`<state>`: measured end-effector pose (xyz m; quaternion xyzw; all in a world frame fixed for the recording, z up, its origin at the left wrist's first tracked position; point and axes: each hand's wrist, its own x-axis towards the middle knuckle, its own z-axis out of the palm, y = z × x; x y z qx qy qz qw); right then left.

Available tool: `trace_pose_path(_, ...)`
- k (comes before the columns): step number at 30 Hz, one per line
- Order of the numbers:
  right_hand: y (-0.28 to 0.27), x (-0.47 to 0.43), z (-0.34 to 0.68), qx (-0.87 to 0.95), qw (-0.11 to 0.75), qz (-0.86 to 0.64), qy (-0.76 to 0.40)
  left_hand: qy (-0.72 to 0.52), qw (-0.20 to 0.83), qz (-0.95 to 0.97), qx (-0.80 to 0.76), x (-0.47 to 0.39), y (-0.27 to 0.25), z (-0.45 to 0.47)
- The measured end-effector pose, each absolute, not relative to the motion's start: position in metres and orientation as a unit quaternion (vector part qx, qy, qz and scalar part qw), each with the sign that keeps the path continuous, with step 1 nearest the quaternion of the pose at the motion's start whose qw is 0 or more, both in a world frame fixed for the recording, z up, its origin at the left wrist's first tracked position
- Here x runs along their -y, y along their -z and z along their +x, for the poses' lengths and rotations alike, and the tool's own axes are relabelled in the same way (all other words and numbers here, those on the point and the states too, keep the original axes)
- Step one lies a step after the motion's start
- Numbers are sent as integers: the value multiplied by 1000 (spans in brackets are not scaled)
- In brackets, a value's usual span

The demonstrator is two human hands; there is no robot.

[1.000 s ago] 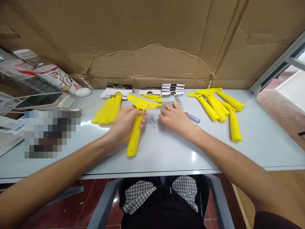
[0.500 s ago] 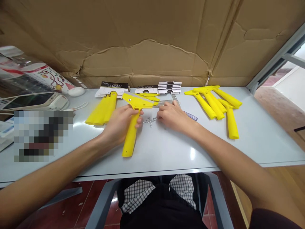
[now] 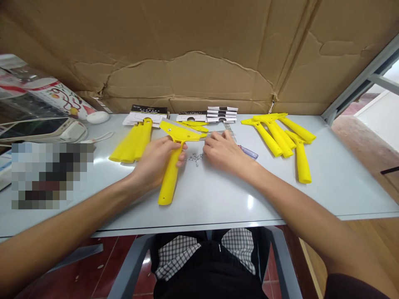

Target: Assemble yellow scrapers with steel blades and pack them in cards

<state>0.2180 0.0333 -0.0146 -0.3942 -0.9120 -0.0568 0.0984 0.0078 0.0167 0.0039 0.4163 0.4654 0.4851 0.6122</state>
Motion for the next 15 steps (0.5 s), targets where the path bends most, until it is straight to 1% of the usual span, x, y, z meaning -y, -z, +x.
trace_pose_path(1, 14, -34, 218, 909, 119, -398, 43, -485, 614, 417, -463, -17, -4, 8)
trace_pose_path(3, 12, -37, 222, 890, 194, -411, -25, -487, 616, 418, -457, -18, -3, 7)
trace_pose_path(6, 9, -42, 233, 804, 340, -442, -204, -483, 618, 416, -460, -18, -3, 6)
trace_pose_path(8, 6, -46, 240, 715, 401, -467, -331, -475, 623, 416, -461, -18, -3, 6)
trace_pose_path(11, 5, -49, 247, 589, 443, -477, -479, -456, 629, 423, -466, -16, -2, 7)
trace_pose_path(13, 6, -50, 249, 536, 451, -466, -540, -442, 628, 438, -467, -13, -2, 9)
trace_pose_path(15, 7, -50, 248, 512, 449, -452, -576, -430, 626, 460, -460, -10, -2, 11)
